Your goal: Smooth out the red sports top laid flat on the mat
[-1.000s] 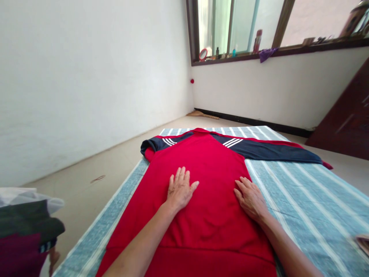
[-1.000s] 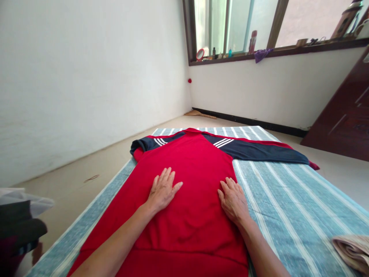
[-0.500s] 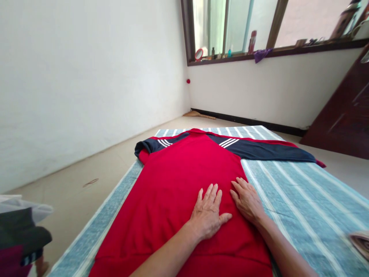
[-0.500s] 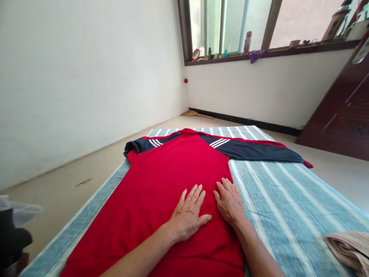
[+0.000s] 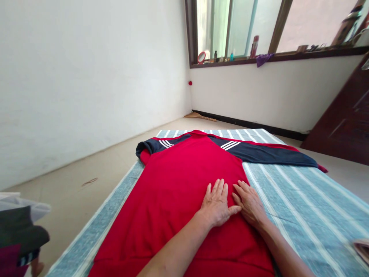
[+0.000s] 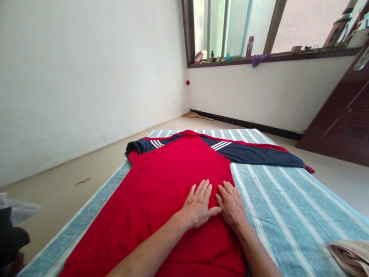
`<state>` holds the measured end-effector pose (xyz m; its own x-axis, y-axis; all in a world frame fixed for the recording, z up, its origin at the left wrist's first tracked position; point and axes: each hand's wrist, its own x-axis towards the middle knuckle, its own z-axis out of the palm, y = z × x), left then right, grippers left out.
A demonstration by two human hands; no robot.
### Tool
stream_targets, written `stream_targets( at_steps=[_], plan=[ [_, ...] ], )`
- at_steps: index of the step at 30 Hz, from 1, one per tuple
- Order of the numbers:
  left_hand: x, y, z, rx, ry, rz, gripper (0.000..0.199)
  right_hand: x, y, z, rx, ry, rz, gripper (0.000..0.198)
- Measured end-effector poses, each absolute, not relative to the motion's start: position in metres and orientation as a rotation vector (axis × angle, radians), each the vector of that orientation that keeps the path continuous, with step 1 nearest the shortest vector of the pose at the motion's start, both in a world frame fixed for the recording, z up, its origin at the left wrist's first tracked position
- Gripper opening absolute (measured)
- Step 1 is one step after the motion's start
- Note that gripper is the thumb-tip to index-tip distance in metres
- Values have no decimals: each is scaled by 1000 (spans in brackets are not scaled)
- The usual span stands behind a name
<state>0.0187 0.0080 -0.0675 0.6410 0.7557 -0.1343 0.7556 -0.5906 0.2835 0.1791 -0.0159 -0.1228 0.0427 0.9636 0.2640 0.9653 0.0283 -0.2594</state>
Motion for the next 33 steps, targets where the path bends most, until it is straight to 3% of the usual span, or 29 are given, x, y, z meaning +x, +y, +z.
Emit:
stream_targets(
  at_steps=[19,33],
  plan=[
    [9,-25,-71,2514,1105,23,98,176,-17,-121,-1993,-1941,-16,43],
    [-3,-26,-72,2509,1168,101,89,178,-17,-125,-1992,-1947,-37,44]
  ],
)
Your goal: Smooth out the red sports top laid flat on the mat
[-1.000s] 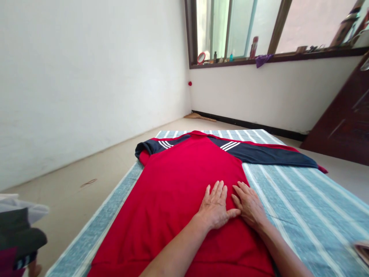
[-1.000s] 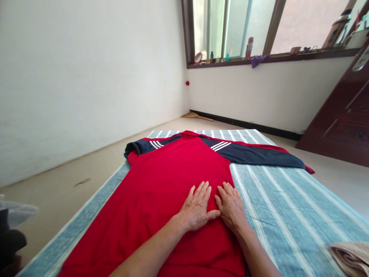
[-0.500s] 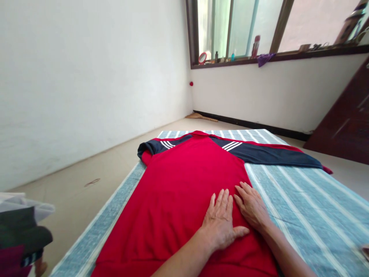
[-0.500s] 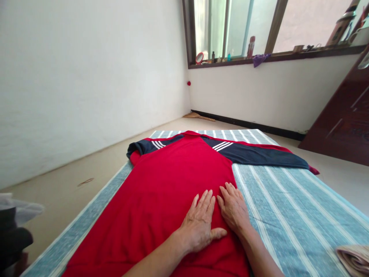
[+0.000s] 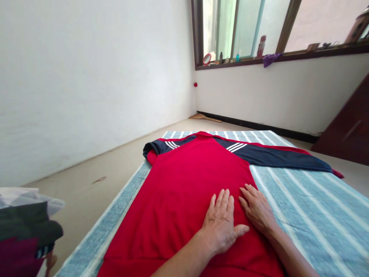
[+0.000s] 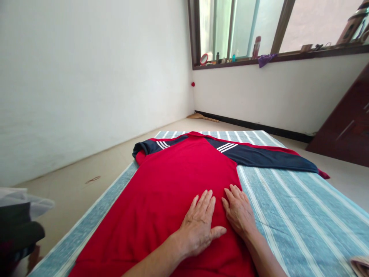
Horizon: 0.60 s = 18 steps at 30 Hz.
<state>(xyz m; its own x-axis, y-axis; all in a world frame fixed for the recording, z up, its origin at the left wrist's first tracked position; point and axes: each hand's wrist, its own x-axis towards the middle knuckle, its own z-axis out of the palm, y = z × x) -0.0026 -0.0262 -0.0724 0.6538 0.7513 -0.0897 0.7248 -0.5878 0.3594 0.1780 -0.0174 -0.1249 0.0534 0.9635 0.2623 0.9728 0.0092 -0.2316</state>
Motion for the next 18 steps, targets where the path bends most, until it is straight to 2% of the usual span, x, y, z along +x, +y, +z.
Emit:
stream_targets(
  at_steps=[18],
  plan=[
    [-12,-28,-84,2473,1197,105,90,181,-18,-133,-1914,-1935,-78,45]
  ],
)
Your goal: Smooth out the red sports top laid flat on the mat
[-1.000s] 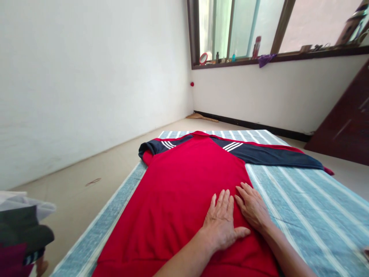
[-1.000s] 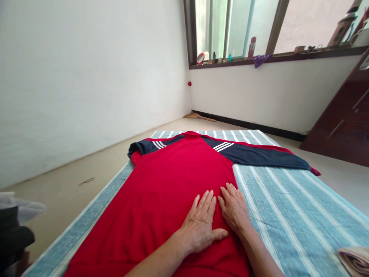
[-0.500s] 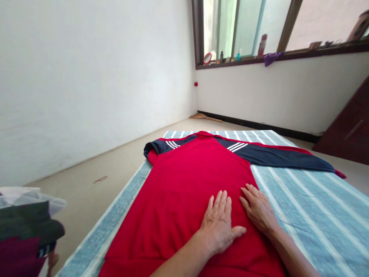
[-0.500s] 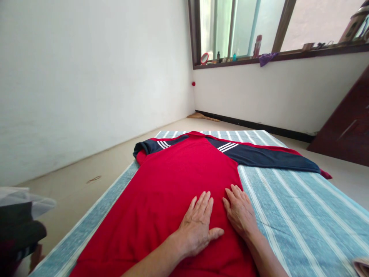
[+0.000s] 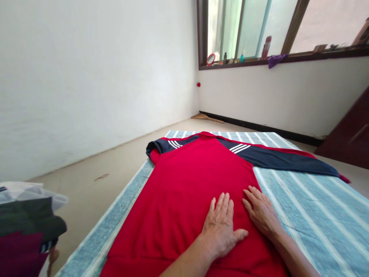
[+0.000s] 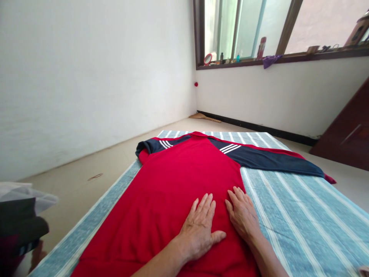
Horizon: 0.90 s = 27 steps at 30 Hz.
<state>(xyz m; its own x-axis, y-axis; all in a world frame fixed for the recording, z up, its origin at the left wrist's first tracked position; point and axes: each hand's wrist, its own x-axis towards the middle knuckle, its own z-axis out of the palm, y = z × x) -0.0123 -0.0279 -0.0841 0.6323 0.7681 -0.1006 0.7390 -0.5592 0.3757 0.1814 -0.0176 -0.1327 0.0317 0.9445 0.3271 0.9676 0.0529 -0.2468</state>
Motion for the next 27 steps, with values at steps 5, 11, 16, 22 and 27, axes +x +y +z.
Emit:
stream_targets(
  at_steps=[5,11,16,22,27],
  plan=[
    [-12,-28,-85,2463,1198,117,89,182,-17,-133,-1912,-1943,-85,46],
    [-13,-29,-86,2465,1202,132,89,182,-17,-133,-1898,-1922,-72,44],
    [-13,-29,-86,2460,1205,132,89,181,-17,-133,-1912,-1923,-67,45],
    [-13,-28,-85,2457,1207,124,89,181,-18,-133,-1920,-1928,-84,45],
    [-12,-28,-85,2466,1216,109,89,180,-18,-134,-1937,-1922,-87,45]
  ],
)
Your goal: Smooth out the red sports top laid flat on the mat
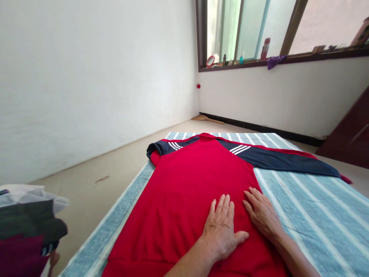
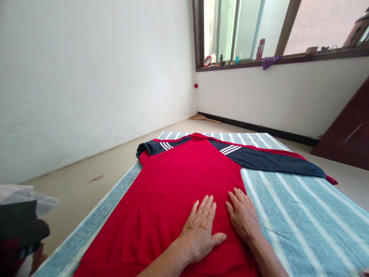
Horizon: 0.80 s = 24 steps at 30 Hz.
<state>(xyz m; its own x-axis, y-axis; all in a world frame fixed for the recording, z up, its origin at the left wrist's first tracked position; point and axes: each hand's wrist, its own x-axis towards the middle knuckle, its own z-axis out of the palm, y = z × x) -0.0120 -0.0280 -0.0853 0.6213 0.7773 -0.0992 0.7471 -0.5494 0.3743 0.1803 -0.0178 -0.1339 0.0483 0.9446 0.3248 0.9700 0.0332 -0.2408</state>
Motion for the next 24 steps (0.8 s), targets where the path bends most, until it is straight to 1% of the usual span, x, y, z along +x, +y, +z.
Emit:
stream_targets(
  at_steps=[8,24],
  plan=[
    [-13,-29,-82,2459,1203,119,87,181,-17,-133,-1941,-1950,-68,47],
    [-13,-29,-81,2445,1207,120,87,182,-16,-136,-1926,-1929,-62,46]
  ],
)
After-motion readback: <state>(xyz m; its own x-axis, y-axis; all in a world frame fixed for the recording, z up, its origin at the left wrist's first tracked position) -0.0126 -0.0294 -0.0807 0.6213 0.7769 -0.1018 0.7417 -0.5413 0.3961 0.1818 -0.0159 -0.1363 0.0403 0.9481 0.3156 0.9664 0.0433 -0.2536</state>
